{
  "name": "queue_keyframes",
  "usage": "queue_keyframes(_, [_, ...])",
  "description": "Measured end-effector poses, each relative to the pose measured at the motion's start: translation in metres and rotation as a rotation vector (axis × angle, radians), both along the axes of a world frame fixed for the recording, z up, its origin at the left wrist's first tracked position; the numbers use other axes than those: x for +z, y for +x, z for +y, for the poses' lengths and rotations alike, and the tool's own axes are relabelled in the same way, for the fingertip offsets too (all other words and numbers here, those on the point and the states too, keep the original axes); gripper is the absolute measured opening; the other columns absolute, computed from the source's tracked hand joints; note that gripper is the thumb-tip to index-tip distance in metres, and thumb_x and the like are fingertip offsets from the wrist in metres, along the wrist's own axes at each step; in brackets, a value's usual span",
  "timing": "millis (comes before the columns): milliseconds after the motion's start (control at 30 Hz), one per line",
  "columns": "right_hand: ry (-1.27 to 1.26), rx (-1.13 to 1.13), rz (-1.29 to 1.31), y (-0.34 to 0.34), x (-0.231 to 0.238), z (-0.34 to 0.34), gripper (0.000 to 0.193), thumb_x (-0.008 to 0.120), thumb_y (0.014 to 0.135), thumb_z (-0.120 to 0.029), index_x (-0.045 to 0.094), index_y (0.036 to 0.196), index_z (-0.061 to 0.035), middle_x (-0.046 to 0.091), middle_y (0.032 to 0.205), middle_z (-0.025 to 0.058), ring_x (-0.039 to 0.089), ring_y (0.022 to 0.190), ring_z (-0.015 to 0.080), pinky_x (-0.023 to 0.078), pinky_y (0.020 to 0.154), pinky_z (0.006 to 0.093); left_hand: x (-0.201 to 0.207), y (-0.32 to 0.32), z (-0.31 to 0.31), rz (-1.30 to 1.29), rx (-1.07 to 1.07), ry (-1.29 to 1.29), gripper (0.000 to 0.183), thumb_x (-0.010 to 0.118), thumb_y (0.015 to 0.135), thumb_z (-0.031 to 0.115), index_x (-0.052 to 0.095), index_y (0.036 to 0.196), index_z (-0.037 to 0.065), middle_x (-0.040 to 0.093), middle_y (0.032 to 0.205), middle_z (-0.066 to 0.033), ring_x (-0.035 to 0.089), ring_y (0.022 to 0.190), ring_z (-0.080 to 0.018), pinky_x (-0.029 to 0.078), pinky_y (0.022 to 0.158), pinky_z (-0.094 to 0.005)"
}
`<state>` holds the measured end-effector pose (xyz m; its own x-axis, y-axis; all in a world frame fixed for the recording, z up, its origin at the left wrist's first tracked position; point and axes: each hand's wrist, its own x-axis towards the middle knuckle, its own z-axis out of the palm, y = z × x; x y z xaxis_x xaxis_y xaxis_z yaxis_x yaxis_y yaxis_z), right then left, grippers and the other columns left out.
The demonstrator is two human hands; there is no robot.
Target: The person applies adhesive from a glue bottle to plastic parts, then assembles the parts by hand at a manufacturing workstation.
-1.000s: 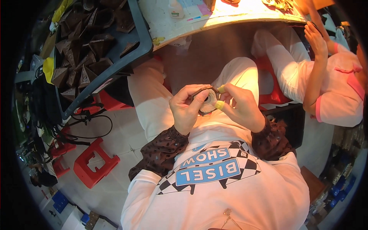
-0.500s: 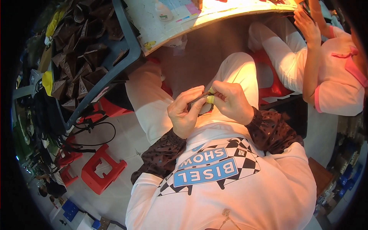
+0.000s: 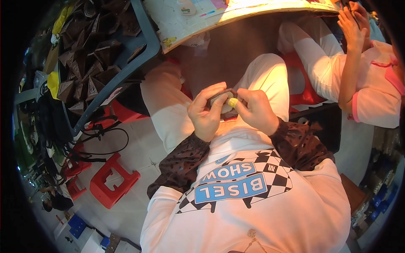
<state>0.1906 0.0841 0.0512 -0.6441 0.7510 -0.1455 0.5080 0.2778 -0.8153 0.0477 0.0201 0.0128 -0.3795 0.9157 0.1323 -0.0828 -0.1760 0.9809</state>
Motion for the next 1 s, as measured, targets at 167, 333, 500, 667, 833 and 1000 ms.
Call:
queue_keyframes(167, [-0.17, -0.185, 0.198, -0.003, -0.04, -0.004, 0.025, 0.061, 0.081, -0.014, 0.05, 0.067, 0.0026, 0.05, 0.053, 0.0109, 0.051, 0.046, 0.0184, 0.038, 0.044, 0.0336, -0.01, 0.0, 0.011, 0.199, 0.047, 0.006, 0.014, 0.065, 0.077, -0.003, 0.064, 0.091, -0.002, 0.065, 0.1, -0.0128, 0.062, 0.092, -0.0175, 0.049, 0.08, -0.027])
queue_keyframes(333, [-0.497, -0.141, 0.349, -0.008, -0.041, -0.004, 0.017, 0.059, 0.081, -0.009, 0.058, 0.091, 0.0053, 0.061, 0.064, 0.0032, 0.056, 0.056, 0.0079, 0.048, 0.053, 0.0225, -0.014, 0.003, 0.011, 0.057, -0.035, 0.04, 0.016, 0.061, 0.08, -0.004, 0.061, 0.096, -0.002, 0.064, 0.103, -0.0139, 0.059, 0.1, -0.0204, 0.046, 0.089, -0.0311])
queue_keyframes(500, [-0.354, -0.206, 0.249, -0.016, -0.022, -0.011, 0.019, 0.061, 0.078, -0.008, 0.059, 0.091, 0.0051, 0.061, 0.065, 0.0035, 0.055, 0.058, 0.0057, 0.047, 0.052, 0.023, -0.014, 0.003, 0.01, 0.259, 0.037, 0.152, 0.016, 0.062, 0.079, -0.005, 0.061, 0.095, -0.002, 0.064, 0.102, -0.0142, 0.06, 0.1, -0.0225, 0.045, 0.091, -0.0334])
queue_keyframes(667, [-0.275, -0.215, 0.315, -0.018, -0.047, -0.008, 0.016, 0.062, 0.076, -0.008, 0.063, 0.089, 0.0027, 0.063, 0.067, 0.0062, 0.058, 0.054, 0.0081, 0.046, 0.048, 0.026, -0.016, 0.003, 0.011, 0.269, 0.086, 0.119, 0.017, 0.062, 0.078, -0.006, 0.062, 0.095, -0.002, 0.064, 0.102, -0.0143, 0.06, 0.1, -0.0223, 0.045, 0.091, -0.0329])
queue_keyframes(833, [-0.276, -0.338, 0.262, -0.033, -0.052, -0.007, 0.018, 0.066, 0.074, -0.018, 0.065, 0.077, 0.0001, 0.062, 0.057, 0.0073, 0.058, 0.05, 0.0094, 0.045, 0.048, 0.0268, -0.013, 0.004, 0.01, 0.178, 0.136, 0.038, 0.017, 0.06, 0.08, -0.005, 0.063, 0.096, -0.002, 0.064, 0.105, -0.0139, 0.06, 0.099, -0.0198, 0.047, 0.087, -0.0296])
queue_keyframes(1000, [-0.069, -0.41, 0.14, -0.039, -0.076, -0.021, 0.031, 0.066, 0.072, -0.033, 0.064, 0.07, -0.0019, 0.06, 0.056, 0.0122, 0.061, 0.05, 0.0242, 0.046, 0.05, 0.0332, -0.027, 0.001, 0.003, 0.048, 0.109, -0.037, 0.016, 0.06, 0.082, -0.002, 0.062, 0.097, -0.002, 0.063, 0.107, -0.0141, 0.059, 0.1, -0.0186, 0.047, 0.087, -0.0287])
